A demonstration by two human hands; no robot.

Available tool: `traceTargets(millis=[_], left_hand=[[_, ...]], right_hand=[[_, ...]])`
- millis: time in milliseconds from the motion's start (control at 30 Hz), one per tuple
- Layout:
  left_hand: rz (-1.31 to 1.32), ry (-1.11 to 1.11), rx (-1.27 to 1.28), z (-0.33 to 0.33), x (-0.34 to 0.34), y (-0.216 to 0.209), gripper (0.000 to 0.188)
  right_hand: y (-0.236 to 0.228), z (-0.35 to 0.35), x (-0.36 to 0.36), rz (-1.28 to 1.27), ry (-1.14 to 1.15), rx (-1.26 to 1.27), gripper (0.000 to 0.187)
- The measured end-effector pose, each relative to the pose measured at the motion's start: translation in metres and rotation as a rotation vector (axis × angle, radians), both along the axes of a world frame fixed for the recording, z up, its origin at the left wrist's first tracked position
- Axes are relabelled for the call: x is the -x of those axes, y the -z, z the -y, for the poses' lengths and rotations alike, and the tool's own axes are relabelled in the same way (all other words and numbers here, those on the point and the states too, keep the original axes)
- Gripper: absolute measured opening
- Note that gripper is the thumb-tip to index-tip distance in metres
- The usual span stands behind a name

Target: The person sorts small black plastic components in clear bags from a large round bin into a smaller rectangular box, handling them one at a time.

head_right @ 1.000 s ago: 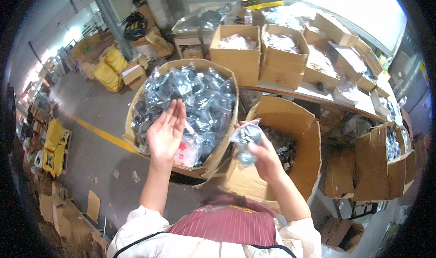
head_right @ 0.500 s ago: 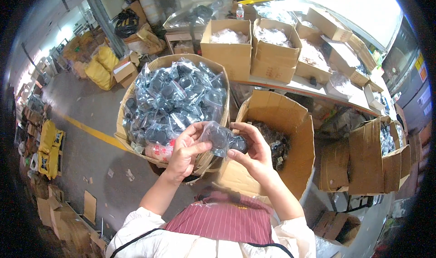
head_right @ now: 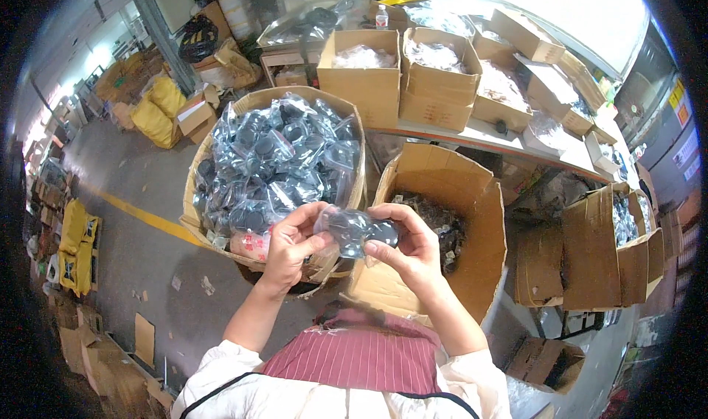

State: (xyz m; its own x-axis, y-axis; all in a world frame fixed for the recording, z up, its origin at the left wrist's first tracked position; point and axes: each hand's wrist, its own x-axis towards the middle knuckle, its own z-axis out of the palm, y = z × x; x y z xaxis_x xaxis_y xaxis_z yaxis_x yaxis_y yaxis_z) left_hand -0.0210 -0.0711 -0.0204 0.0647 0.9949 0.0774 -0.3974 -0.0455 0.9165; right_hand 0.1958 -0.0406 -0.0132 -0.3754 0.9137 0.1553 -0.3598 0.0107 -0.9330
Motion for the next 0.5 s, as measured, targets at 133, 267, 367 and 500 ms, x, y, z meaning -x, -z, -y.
traceTargets(millis=[133, 267, 367, 500], left_hand=[[0.096, -0.005, 0.038, 0.001, 0.004, 0.001, 0.037], [0.024, -0.125, 0.032, -0.003, 0.005, -0.001, 0.021], [0.011, -0.214, -0.045, -0.01, 0.014, 0.008, 0.016], [-0.035, -0.25, -0.25, -0.014, 0.013, 0.007, 0.019]], right_hand=[[-0.002, 0.0, -0.001, -0.019, 0.034, -0.005, 0.044], [0.003, -0.004, 0.0, -0.078, 0.044, 0.005, 0.043], [0.008, -0.01, -0.001, -0.15, 0.051, -0.072, 0.039], [0.006, -0.015, -0.005, -0.06, 0.042, -0.208, 0.038]])
